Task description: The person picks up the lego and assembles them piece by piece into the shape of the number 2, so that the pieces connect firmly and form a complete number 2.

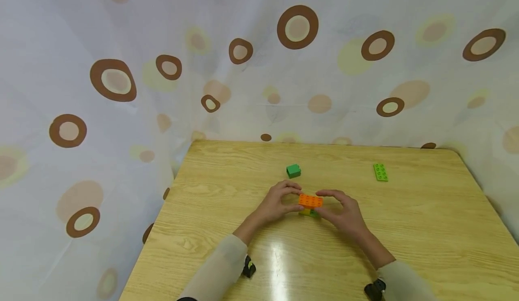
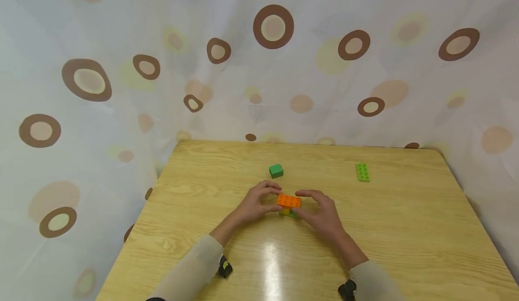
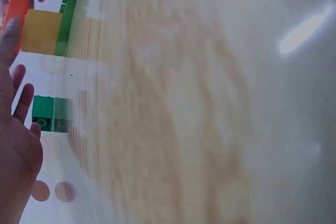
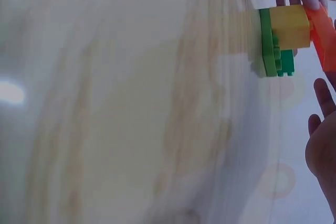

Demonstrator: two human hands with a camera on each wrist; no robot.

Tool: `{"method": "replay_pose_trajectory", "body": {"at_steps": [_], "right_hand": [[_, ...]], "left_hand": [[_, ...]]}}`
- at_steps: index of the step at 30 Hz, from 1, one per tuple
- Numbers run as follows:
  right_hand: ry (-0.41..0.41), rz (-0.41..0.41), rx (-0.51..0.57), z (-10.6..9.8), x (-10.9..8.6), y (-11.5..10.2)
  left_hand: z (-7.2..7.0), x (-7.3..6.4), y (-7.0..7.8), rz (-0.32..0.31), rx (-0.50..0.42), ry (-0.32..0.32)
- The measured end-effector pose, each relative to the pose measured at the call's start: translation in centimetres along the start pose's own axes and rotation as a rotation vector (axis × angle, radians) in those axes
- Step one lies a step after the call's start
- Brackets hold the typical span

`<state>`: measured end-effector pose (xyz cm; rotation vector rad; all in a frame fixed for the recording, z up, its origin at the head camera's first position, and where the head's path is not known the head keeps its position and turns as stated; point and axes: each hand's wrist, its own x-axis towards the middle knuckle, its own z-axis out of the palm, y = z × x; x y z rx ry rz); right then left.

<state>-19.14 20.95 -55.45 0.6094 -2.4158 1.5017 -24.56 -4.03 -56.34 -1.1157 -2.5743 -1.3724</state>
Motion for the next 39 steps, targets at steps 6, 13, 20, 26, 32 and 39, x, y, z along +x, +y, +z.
{"method": "replay_pose_trajectory", "body": {"at_steps": [6,13,20,26,32,39], "right_hand": [[-0.053,-0.083,-0.157,1.2,1.4,-0.6],[-0.081,-0.098,-0.282,1.8,2.5,-1.3],[-0.092,-0.112,-0.325,2.0,2.9,-1.3],[-0.082,-0.106,-0.299,1.7,3.0,-1.7],[-0.114,-0.084,-0.316,1.8,2.9,-1.7],[-0.103,-0.126,-0.352,1.9,2.5,-1.6]], "left_hand": [[0.1,0.1,-0.2,0.026,-0.014,-0.012],[0.1,0.3,-0.3,-0.003,0.014,-0.040],[0.4,0.2,-0.6,-0.041,0.000,-0.056],[0.4,0.3,-1.1,-0.050,0.008,-0.054],[0.5,0.1,-1.1,-0.057,0.007,-0.055],[0.7,-0.2,-0.9,-0.043,0.006,-0.053]]}}
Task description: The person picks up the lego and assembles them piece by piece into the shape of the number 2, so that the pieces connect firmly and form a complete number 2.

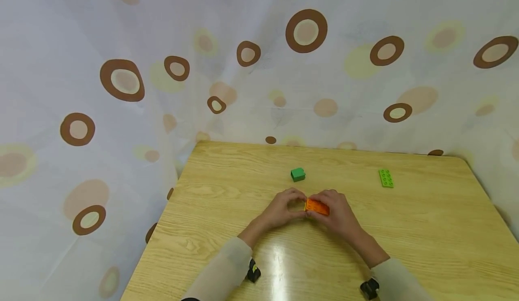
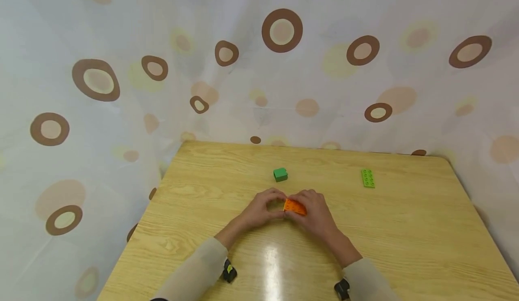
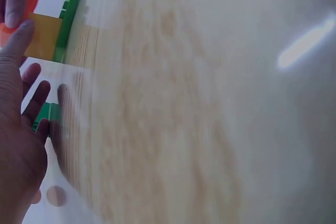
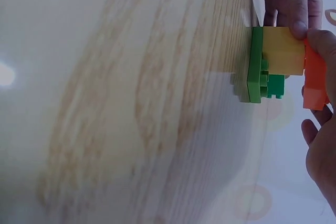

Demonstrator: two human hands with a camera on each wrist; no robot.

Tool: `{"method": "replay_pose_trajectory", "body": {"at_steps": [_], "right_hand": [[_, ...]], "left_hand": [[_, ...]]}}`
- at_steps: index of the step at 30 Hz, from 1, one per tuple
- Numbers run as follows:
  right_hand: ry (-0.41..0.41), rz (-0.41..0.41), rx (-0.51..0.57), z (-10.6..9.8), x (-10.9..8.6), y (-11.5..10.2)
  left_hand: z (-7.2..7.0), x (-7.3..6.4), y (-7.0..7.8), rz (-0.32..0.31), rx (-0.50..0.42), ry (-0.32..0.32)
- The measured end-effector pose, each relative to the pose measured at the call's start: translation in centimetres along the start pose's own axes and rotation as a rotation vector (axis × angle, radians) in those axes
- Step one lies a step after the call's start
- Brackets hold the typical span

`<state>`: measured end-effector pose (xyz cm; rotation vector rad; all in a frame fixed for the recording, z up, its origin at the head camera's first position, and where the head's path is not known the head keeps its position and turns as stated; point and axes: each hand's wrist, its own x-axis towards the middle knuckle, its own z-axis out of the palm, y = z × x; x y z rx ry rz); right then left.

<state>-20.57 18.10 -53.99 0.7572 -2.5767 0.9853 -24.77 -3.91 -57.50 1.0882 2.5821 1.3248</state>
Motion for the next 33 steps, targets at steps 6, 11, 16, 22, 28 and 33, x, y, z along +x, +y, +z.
{"method": "replay_pose_trajectory", "body": {"at_steps": [6,11,16,22,28,33], "right_hand": [[0.013,-0.044,-0.016,0.0,0.1,0.0],[-0.002,-0.050,-0.038,-0.3,0.4,-0.1],[-0.044,-0.046,-0.055,-0.5,0.9,-0.3],[-0.083,-0.041,-0.081,-0.9,1.1,-0.4],[-0.100,-0.057,-0.122,-1.0,1.2,-0.5],[-0.070,-0.081,-0.144,-1.0,0.9,-0.6]], "left_hand": [[0.0,0.0,-0.2,0.014,-0.012,0.006],[0.0,0.1,-0.3,0.023,-0.020,0.000],[0.0,0.0,-0.3,0.026,-0.023,-0.010],[-0.1,0.0,-0.1,0.004,-0.025,-0.035],[0.1,0.0,-0.2,0.015,-0.014,-0.030],[0.2,-0.1,-0.3,0.009,0.009,-0.025]]}}
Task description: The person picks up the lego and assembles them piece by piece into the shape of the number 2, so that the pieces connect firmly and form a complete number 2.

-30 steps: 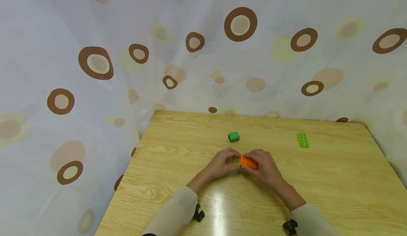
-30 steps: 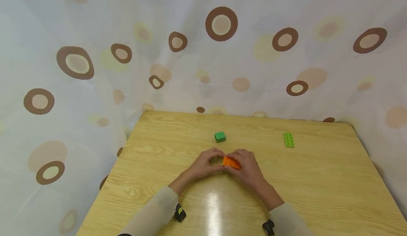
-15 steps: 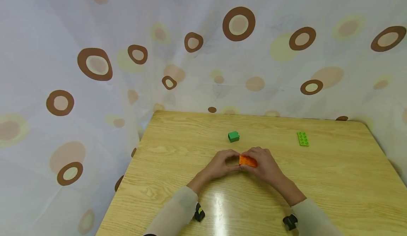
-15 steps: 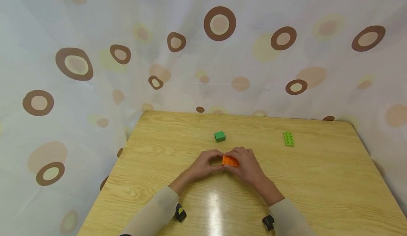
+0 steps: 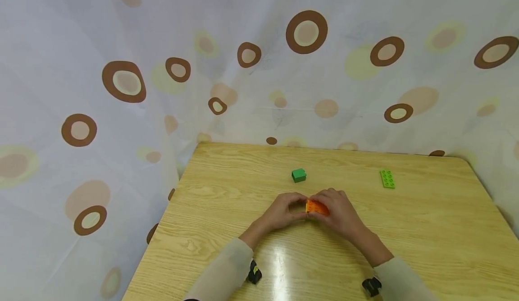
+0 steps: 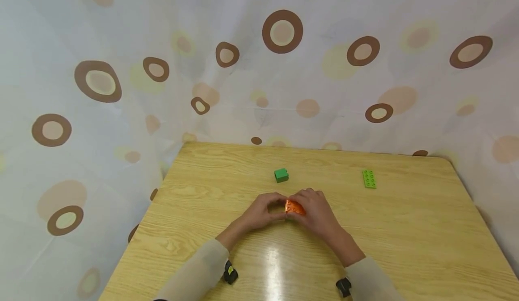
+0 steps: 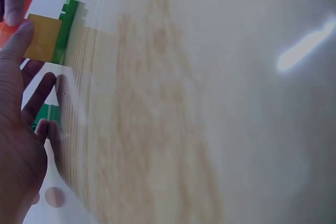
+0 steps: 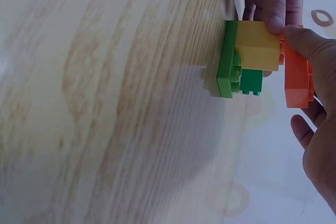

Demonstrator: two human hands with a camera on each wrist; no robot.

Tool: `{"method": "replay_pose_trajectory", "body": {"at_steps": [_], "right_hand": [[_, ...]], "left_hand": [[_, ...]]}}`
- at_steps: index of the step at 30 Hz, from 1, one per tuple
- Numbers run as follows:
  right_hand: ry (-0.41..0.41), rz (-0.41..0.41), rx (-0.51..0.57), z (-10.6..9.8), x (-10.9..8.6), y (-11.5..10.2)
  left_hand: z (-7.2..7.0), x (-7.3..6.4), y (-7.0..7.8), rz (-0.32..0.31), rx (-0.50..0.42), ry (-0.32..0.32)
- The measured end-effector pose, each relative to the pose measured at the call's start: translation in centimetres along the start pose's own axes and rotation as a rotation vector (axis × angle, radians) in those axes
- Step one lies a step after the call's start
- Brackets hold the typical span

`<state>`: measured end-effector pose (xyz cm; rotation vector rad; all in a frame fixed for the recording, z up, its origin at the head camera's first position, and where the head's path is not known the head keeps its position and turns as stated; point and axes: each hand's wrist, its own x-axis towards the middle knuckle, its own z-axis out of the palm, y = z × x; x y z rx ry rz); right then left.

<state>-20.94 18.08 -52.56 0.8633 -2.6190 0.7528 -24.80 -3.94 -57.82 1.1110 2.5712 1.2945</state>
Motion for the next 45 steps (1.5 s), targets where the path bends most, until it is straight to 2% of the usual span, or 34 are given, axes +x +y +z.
{"method": "replay_pose_trajectory", "body": {"at_steps": [5,20,29,45], "right_hand": [[0.028,-0.012,0.030,0.21,-0.21,0.05],[-0.001,0.009,0.036,-0.16,-0.05,-0.12],[-0.036,0.021,0.049,-0.01,-0.04,0.09],[-0.084,-0.040,-0.016,-0.55,0.64,-0.19]], "left_hand": [[-0.09,-0.08,-0.04,-0.008,0.014,0.005],[0.15,-0.08,-0.07,0.018,-0.038,0.008],[0.15,0.01,-0.20,0.020,-0.004,0.010],[0.06,0.12,0.24,0.036,-0.012,0.013]]}}
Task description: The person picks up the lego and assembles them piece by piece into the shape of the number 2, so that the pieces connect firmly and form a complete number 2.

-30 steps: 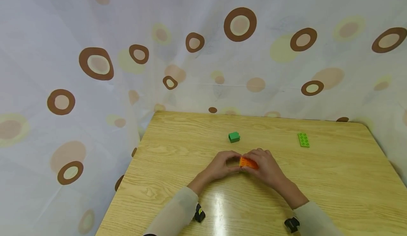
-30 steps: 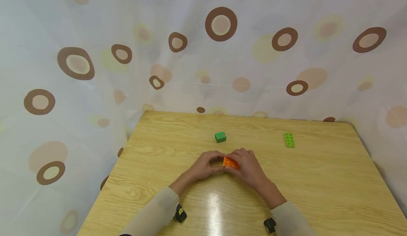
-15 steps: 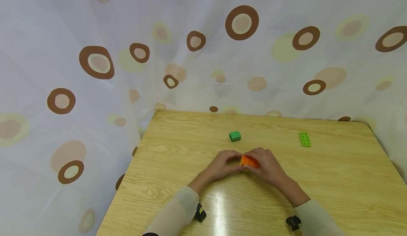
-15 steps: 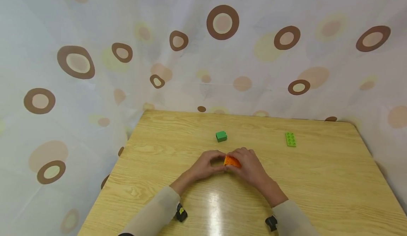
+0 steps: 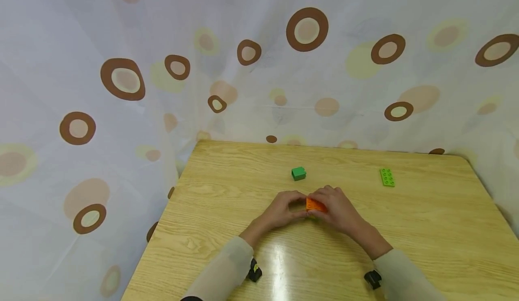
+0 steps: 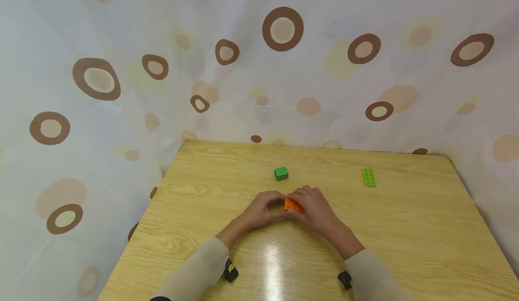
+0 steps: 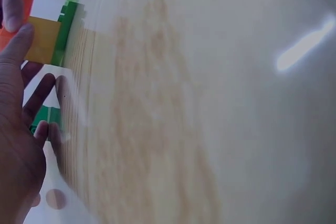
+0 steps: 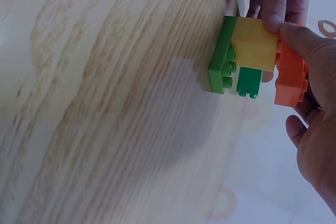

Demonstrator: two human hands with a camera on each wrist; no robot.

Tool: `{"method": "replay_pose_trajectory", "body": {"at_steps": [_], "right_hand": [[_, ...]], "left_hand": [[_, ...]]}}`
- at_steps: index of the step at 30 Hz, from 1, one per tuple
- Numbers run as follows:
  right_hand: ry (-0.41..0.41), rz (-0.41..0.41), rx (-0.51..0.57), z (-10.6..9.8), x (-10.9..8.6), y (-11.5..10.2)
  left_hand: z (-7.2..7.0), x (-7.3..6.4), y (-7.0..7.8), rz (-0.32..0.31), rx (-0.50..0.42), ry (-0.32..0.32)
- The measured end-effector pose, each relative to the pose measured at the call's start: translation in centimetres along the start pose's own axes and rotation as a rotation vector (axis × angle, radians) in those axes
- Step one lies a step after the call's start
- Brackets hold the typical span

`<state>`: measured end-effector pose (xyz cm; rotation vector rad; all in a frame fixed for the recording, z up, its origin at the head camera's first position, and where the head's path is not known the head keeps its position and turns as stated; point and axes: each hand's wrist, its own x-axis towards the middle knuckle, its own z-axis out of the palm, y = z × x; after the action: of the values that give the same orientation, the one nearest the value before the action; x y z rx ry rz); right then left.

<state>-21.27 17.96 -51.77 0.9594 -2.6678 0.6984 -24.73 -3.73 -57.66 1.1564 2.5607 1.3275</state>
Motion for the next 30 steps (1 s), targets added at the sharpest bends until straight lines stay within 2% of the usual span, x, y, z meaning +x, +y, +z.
{"method": "replay_pose_trajectory", "body": {"at_steps": [5,14,23,30], "right_hand": [[-0.028,0.032,-0.027,-0.16,0.01,-0.21],[-0.064,0.061,-0.020,-0.28,0.28,-0.36],[-0.045,0.059,0.003,0.33,0.30,-0.22],[-0.024,0.064,-0.010,0.45,0.39,-0.12]], "left_hand": [[0.18,0.00,-0.02,0.013,-0.012,-0.003],[0.10,-0.03,-0.06,-0.013,-0.038,0.001],[0.09,-0.26,-0.17,-0.061,-0.007,0.012],[0.08,-0.06,-0.22,-0.058,-0.015,0.010]]}}
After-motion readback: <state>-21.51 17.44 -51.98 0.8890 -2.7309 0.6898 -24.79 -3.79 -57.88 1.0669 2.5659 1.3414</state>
